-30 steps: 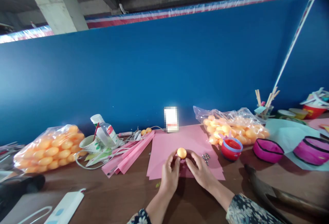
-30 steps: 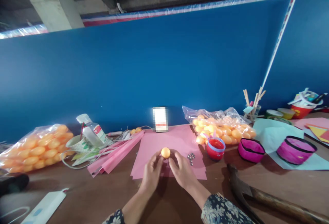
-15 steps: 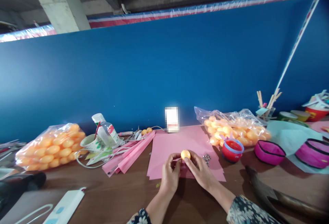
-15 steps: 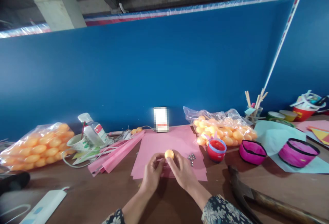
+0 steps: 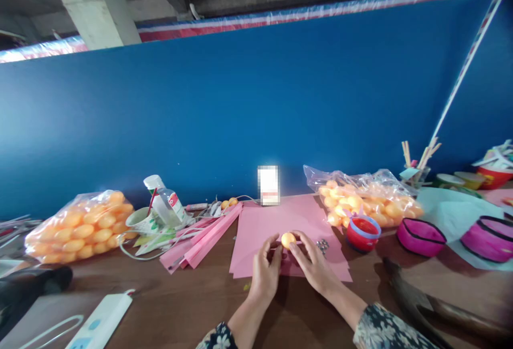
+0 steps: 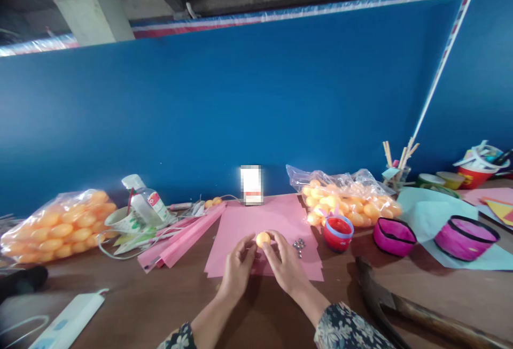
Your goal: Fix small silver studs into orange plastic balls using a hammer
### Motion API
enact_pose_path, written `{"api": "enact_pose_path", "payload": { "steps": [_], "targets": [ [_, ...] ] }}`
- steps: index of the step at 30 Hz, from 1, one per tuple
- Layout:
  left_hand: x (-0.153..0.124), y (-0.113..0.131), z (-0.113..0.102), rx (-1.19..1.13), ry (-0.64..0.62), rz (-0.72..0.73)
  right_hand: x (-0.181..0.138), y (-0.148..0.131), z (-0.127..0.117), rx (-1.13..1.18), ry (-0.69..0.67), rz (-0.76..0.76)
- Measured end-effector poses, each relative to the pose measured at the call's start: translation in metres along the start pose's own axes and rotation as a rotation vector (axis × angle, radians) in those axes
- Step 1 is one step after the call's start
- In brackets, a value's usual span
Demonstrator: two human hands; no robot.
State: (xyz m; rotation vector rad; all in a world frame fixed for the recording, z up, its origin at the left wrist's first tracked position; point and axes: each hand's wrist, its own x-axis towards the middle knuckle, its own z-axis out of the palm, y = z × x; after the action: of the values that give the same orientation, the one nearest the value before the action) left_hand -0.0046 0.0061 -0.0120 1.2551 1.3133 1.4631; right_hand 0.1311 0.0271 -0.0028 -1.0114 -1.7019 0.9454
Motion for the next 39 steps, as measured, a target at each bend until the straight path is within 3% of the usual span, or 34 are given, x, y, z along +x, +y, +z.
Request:
{"api": "enact_pose_path", "payload": {
  "steps": [16, 27, 39],
  "targets": [
    [0.001, 0.003, -0.001, 0.074, -0.014, 0.036, 0.000, 0.006, 0.001, -0.027, 0.008, 0.004],
    [0.002, -0.001, -0.001, -0.014, 0.035, -0.009, 0.001, 0.005, 0.000, -0.113, 0.002, -0.041],
    [0.000, 0.005, 0.002, -0.025, -0.030, -0.008, 0.001, 0.006, 0.000, -0.029, -0.030, -0.041]
  ]
}}
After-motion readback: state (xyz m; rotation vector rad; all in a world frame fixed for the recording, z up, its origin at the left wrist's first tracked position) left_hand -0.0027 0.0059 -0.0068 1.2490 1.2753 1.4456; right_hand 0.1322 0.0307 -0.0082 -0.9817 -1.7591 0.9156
